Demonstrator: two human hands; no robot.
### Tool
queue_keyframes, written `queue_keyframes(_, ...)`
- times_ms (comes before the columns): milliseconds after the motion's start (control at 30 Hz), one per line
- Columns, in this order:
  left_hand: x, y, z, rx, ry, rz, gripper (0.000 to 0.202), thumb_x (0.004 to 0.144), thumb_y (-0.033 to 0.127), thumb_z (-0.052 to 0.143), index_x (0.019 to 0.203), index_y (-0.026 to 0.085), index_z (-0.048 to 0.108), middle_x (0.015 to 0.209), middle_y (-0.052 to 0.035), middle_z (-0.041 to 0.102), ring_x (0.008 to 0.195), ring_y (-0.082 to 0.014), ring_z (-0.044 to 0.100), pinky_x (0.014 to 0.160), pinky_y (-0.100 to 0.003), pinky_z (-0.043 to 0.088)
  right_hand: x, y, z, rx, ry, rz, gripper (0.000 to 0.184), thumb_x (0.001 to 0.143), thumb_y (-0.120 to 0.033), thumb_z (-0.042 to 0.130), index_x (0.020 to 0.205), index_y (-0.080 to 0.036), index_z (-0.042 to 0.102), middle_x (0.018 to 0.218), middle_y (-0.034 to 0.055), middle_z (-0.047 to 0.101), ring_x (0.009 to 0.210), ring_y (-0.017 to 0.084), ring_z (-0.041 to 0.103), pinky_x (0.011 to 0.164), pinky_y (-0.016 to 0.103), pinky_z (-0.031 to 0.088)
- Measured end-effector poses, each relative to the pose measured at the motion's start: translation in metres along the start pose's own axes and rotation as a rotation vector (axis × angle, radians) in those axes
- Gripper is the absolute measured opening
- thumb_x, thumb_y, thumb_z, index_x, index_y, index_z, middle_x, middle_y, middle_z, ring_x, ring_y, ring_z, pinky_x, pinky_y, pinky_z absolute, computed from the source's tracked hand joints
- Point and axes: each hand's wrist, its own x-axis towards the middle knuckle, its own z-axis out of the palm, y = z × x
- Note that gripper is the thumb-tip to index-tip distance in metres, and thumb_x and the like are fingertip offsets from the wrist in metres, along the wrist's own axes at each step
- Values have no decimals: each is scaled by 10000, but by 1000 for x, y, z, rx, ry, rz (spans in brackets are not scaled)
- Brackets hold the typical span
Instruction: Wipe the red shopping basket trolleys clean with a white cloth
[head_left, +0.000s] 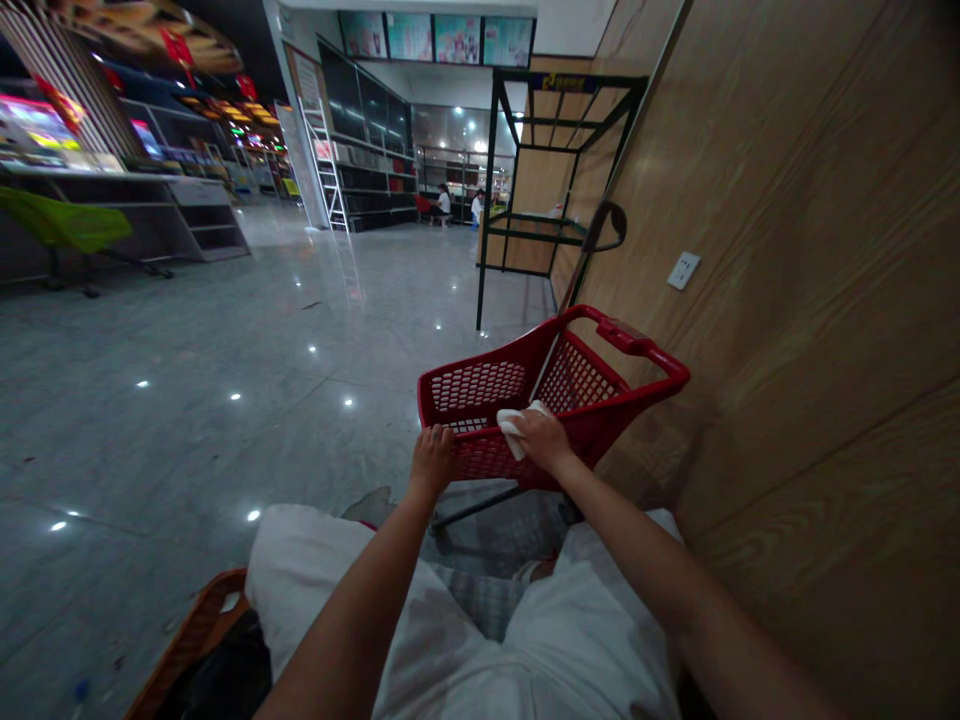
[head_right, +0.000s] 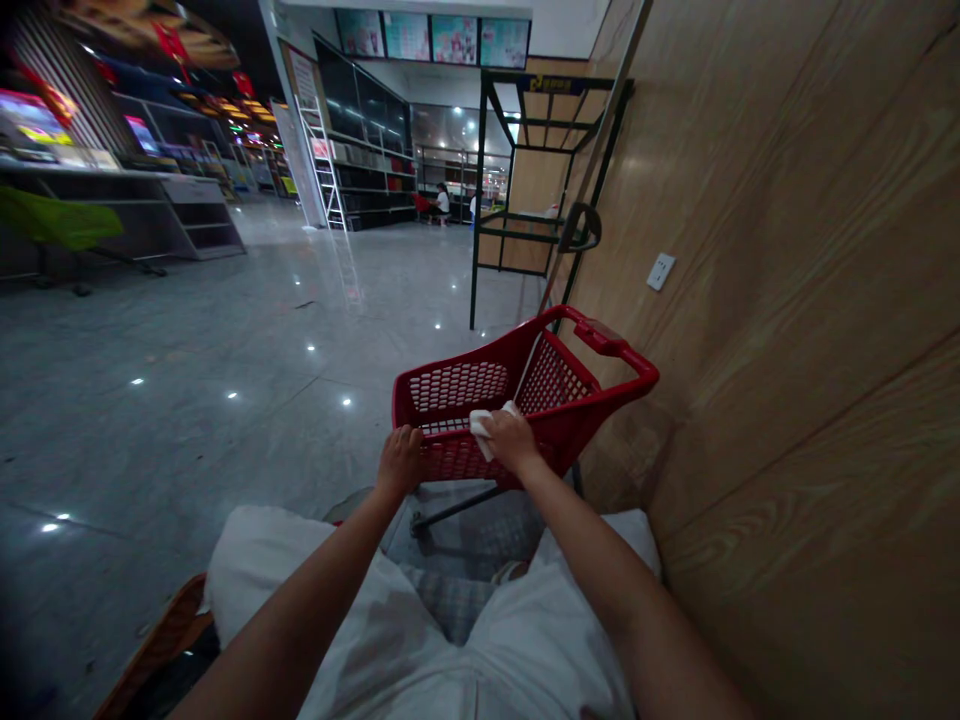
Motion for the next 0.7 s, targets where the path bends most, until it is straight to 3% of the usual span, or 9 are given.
queue_keyframes(100,0,4,2,1,5,-34,187,785,325,572,904,186,532,939,-108,540,945,-269,487,882,-412,400,-18,43,-16,-75,13,58,274,907,-335,466,1105,-216,612,1017,58,649,933,192,549,1024,359,194)
queue_keyframes(200,1,12,5,-9,21,-74,206,789,330,572,925,180,533,960,-117,537,965,-282,483,891,-435,391,-25,51,-22,-121,49,136,258,909,-332,455,1078,-225,618,1031,48,646,945,203,539,1043,379,169)
queue_keyframes(267,2,17,7,-2,30,-95,241,787,358,581,931,171,531,975,-126,536,978,-293,481,898,-443,386,-20,34,-16,-106,65,171,256,920,-325,431,1065,-230,619,1033,39,647,944,203,536,1050,393,161)
queue_keyframes(433,1,18,8,29,39,-99,242,792,367,580,925,172,526,980,-125,544,976,-296,490,902,-436,383,6,-41,13,17,71,126,302,930,-344,415,1162,-239,577,1087,50,632,983,209,520,1034,409,186)
queue_keyframes(500,0,13,6,33,25,-61,216,803,347,565,922,171,529,962,-123,547,963,-287,493,895,-419,393,13,-53,19,38,62,109,309,926,-356,427,1188,-265,563,1097,48,628,995,212,517,1017,409,205)
queue_keyframes(600,0,1,2,21,-30,25,155,797,288,560,910,187,530,948,-104,550,939,-261,501,882,-392,409,7,-29,11,-4,3,73,298,925,-323,428,1179,-271,575,1060,54,641,979,213,531,1017,418,197)
queue_keyframes(700,2,-10,0,19,-51,24,150,778,250,567,913,196,529,951,-95,546,945,-251,505,881,-387,415,-14,32,-14,-118,-19,107,288,904,-275,447,1146,-257,602,1035,63,650,987,232,533,1041,455,144)
